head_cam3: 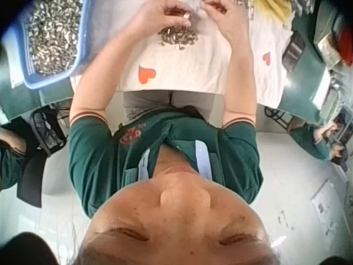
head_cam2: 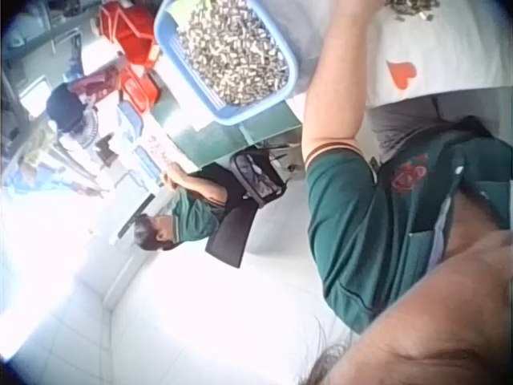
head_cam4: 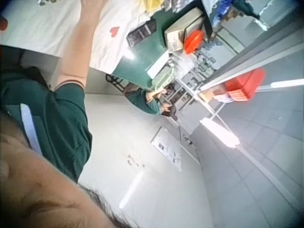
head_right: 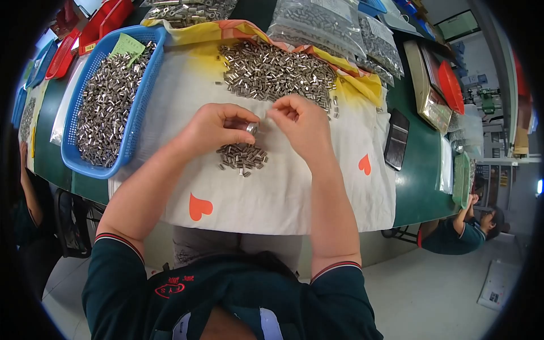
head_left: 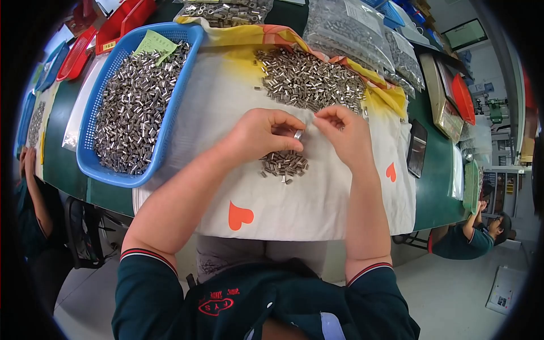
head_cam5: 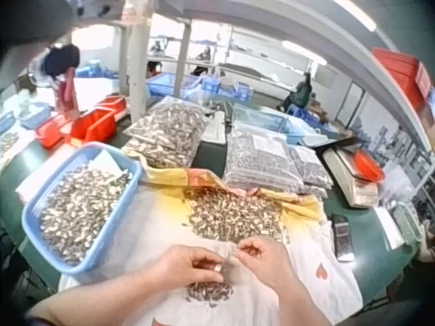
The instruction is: Assembling small metal components by hand at a manufacturing workbench.
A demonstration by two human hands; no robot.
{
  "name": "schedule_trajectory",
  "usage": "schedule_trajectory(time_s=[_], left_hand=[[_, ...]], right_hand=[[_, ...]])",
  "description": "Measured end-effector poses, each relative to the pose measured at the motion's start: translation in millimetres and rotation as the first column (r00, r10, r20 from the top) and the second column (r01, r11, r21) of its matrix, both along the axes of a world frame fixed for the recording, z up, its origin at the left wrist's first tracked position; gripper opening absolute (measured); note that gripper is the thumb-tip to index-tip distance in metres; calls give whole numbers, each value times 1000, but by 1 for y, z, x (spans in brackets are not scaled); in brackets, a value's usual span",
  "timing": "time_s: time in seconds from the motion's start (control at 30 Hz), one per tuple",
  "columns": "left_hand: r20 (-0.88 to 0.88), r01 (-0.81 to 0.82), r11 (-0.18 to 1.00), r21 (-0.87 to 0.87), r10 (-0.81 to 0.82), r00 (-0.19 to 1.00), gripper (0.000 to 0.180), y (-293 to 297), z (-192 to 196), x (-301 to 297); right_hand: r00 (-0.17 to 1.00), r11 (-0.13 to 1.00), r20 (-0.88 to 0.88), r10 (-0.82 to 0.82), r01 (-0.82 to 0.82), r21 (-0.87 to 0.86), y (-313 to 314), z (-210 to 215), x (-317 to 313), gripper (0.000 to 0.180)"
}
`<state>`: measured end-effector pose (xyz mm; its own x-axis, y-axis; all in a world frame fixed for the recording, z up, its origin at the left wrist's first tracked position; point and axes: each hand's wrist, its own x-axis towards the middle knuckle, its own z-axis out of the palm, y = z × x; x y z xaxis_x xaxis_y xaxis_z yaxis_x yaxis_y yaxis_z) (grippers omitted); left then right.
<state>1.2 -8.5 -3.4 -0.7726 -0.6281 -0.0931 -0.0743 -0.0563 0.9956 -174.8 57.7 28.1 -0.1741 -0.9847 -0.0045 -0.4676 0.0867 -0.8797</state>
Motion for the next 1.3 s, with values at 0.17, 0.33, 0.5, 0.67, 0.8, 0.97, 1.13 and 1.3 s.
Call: schedule_trajectory(time_s=[0.17,0.33,0.5,0.67,0.8,0.97,1.13,1.3], left_hand=[[-55,-15,993,120,22,998,29,-3,-1,3],[-120,-27,980,198,52,991,28,-5,3,2],[-127,-25,974,225,55,990,28,-6,-1,2],[-153,-75,968,239,114,982,31,-6,-3,2],[-170,-47,962,270,96,981,31,-6,-4,1],[-145,-61,967,249,99,984,30,-3,-5,0],[-100,-92,976,198,114,988,30,-3,-5,1],[-74,-55,984,170,69,995,30,-1,-2,1]], right_hand=[[777,974,-623,-89,-62,-216,-26,-21,2,7],[731,985,-679,-73,-53,-163,-24,-23,4,5],[736,978,-671,-87,-65,-198,-16,-16,8,6],[999,994,-42,-6,2,-107,10,0,21,6],[998,976,-60,23,-35,-216,10,-2,24,5],[930,945,-366,-37,-87,-316,13,-3,32,7],[892,910,-447,-64,-131,-392,14,-2,29,9],[998,999,-43,41,-40,15,13,1,19,10]])
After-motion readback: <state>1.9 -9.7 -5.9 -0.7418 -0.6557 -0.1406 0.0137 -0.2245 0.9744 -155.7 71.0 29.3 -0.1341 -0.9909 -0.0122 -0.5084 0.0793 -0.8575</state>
